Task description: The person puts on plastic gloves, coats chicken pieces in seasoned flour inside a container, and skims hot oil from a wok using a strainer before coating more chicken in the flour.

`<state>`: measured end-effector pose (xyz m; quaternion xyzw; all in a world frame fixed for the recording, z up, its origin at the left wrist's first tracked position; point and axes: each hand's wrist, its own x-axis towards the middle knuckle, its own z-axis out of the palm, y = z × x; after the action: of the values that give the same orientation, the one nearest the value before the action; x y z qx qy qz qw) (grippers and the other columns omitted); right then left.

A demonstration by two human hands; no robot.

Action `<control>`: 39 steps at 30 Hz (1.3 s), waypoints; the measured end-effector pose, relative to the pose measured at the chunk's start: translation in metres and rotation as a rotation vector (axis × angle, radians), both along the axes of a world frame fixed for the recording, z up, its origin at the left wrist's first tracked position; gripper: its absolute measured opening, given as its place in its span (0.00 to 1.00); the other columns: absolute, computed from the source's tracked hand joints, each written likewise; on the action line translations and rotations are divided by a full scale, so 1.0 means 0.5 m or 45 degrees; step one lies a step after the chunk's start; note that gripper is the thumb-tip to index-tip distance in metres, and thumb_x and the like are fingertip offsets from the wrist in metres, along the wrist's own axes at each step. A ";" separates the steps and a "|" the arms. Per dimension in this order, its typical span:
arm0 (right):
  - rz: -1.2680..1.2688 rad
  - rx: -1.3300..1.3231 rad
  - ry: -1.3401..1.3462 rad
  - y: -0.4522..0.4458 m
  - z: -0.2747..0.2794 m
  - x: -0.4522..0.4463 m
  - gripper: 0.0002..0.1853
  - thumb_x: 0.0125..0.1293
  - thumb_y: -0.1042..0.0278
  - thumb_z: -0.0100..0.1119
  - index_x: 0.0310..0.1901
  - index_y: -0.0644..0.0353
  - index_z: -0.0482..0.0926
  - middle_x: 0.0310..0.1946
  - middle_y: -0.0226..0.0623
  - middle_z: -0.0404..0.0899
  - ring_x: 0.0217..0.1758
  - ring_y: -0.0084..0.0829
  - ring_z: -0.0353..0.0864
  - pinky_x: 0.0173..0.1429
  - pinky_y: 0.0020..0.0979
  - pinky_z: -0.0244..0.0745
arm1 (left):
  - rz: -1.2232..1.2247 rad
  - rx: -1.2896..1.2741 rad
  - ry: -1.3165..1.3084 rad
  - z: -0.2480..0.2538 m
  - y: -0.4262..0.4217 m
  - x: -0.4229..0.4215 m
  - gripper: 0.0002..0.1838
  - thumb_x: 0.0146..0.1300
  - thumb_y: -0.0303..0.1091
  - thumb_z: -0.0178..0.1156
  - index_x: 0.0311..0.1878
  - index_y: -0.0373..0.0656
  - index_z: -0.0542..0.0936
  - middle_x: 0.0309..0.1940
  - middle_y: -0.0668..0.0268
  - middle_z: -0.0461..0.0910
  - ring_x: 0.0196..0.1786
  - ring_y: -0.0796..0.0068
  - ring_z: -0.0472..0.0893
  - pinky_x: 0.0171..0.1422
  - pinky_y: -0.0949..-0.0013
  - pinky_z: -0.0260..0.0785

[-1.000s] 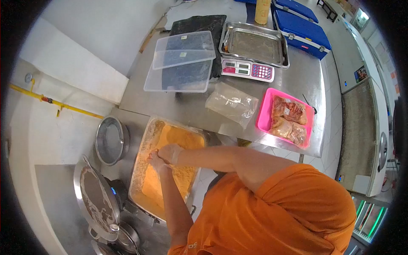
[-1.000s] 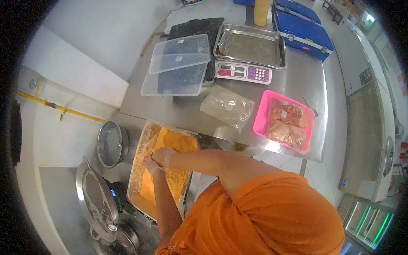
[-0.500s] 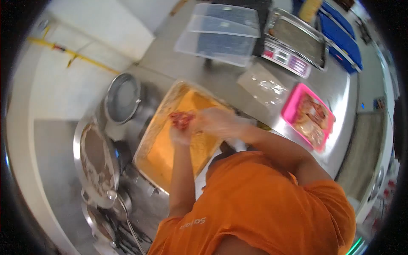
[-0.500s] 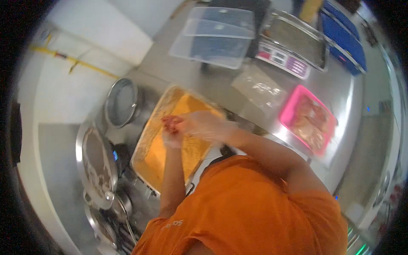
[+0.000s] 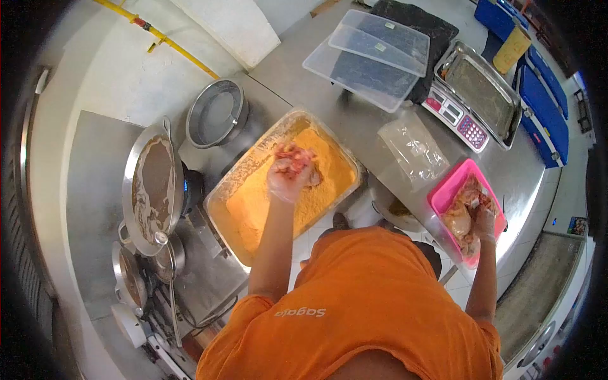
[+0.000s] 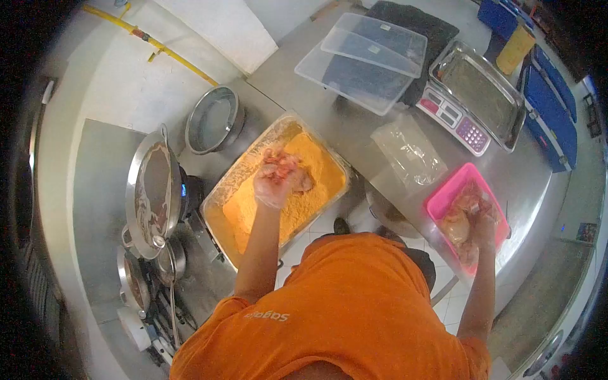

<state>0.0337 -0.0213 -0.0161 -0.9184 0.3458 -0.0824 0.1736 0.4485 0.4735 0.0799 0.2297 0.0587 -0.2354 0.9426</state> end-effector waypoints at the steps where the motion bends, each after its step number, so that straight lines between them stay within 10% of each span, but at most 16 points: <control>1: -0.054 -0.004 0.044 0.008 0.022 0.016 0.26 0.58 0.53 0.75 0.57 0.54 0.84 0.50 0.47 0.86 0.54 0.51 0.84 0.58 0.48 0.79 | 0.058 0.064 -0.007 -0.011 0.016 0.010 0.18 0.52 0.16 0.58 0.47 0.43 0.79 0.51 0.55 0.80 0.54 0.42 0.80 0.55 0.55 0.81; 6: -0.026 -0.026 0.281 -0.049 0.016 0.038 0.25 0.55 0.49 0.77 0.51 0.55 0.86 0.40 0.44 0.88 0.45 0.44 0.88 0.50 0.46 0.81 | 0.488 0.587 0.051 0.004 0.109 0.078 0.25 0.54 0.11 0.57 0.56 0.43 0.74 0.42 0.56 0.81 0.44 0.52 0.85 0.48 0.62 0.83; 10: -0.163 0.212 0.033 -0.021 0.040 0.033 0.24 0.54 0.47 0.76 0.47 0.56 0.87 0.35 0.45 0.87 0.42 0.45 0.88 0.46 0.46 0.81 | -0.050 1.374 -0.129 -0.076 0.147 0.103 0.28 0.56 0.18 0.67 0.60 0.46 0.72 0.43 0.58 0.84 0.40 0.66 0.85 0.40 0.61 0.80; 13: -0.104 0.197 -0.156 -0.005 0.055 0.031 0.24 0.58 0.51 0.73 0.48 0.61 0.83 0.43 0.48 0.85 0.48 0.46 0.85 0.53 0.46 0.79 | -0.314 1.755 -0.450 -0.083 0.077 0.058 0.22 0.59 0.22 0.68 0.56 0.46 0.76 0.46 0.59 0.83 0.42 0.68 0.84 0.43 0.62 0.79; 15: 0.036 -0.037 -0.098 -0.004 0.070 0.028 0.27 0.58 0.51 0.73 0.52 0.63 0.81 0.49 0.52 0.82 0.53 0.52 0.81 0.59 0.50 0.75 | 0.036 2.580 -1.193 -0.145 0.085 0.086 0.19 0.63 0.26 0.67 0.57 0.44 0.78 0.50 0.59 0.83 0.50 0.64 0.84 0.52 0.60 0.78; 17: 0.138 -0.211 0.004 -0.020 0.068 0.015 0.29 0.59 0.51 0.72 0.55 0.64 0.78 0.54 0.56 0.78 0.58 0.58 0.76 0.65 0.54 0.72 | 0.073 1.615 -0.332 -0.076 0.022 0.070 0.20 0.73 0.38 0.61 0.65 0.46 0.78 0.66 0.55 0.76 0.69 0.59 0.74 0.73 0.55 0.67; 20: 0.174 -0.212 0.361 -0.050 0.067 0.006 0.31 0.58 0.46 0.72 0.54 0.63 0.81 0.51 0.53 0.81 0.59 0.56 0.78 0.66 0.53 0.72 | -0.222 0.224 0.001 0.107 -0.101 -0.078 0.44 0.68 0.75 0.53 0.78 0.56 0.68 0.79 0.54 0.61 0.80 0.47 0.59 0.80 0.32 0.52; 22: 0.048 -0.063 0.734 -0.049 0.099 0.062 0.31 0.58 0.41 0.72 0.53 0.59 0.84 0.50 0.50 0.84 0.59 0.50 0.82 0.65 0.49 0.76 | -0.534 -0.038 -0.272 0.137 -0.180 -0.146 0.51 0.60 0.84 0.49 0.81 0.67 0.62 0.81 0.54 0.57 0.80 0.37 0.56 0.77 0.21 0.46; 29: 0.107 -0.063 1.027 -0.076 0.114 0.092 0.27 0.51 0.42 0.74 0.44 0.58 0.89 0.47 0.47 0.88 0.51 0.47 0.89 0.57 0.45 0.84 | -0.687 -0.249 -0.095 0.250 -0.335 -0.266 0.54 0.60 0.86 0.46 0.84 0.64 0.57 0.84 0.50 0.48 0.83 0.38 0.51 0.78 0.22 0.48; 39: 0.466 0.449 0.420 -0.117 0.169 0.077 0.27 0.50 0.48 0.76 0.47 0.58 0.85 0.41 0.44 0.88 0.47 0.42 0.87 0.51 0.43 0.82 | -0.883 -0.112 -0.440 0.274 -0.348 -0.306 0.64 0.52 0.95 0.29 0.86 0.65 0.46 0.87 0.56 0.32 0.86 0.49 0.40 0.85 0.38 0.30</control>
<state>0.0721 -0.0797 0.0682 -0.9221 0.2071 0.1619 0.2838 0.2956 0.2993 0.2167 0.2316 -0.1921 -0.5003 0.8119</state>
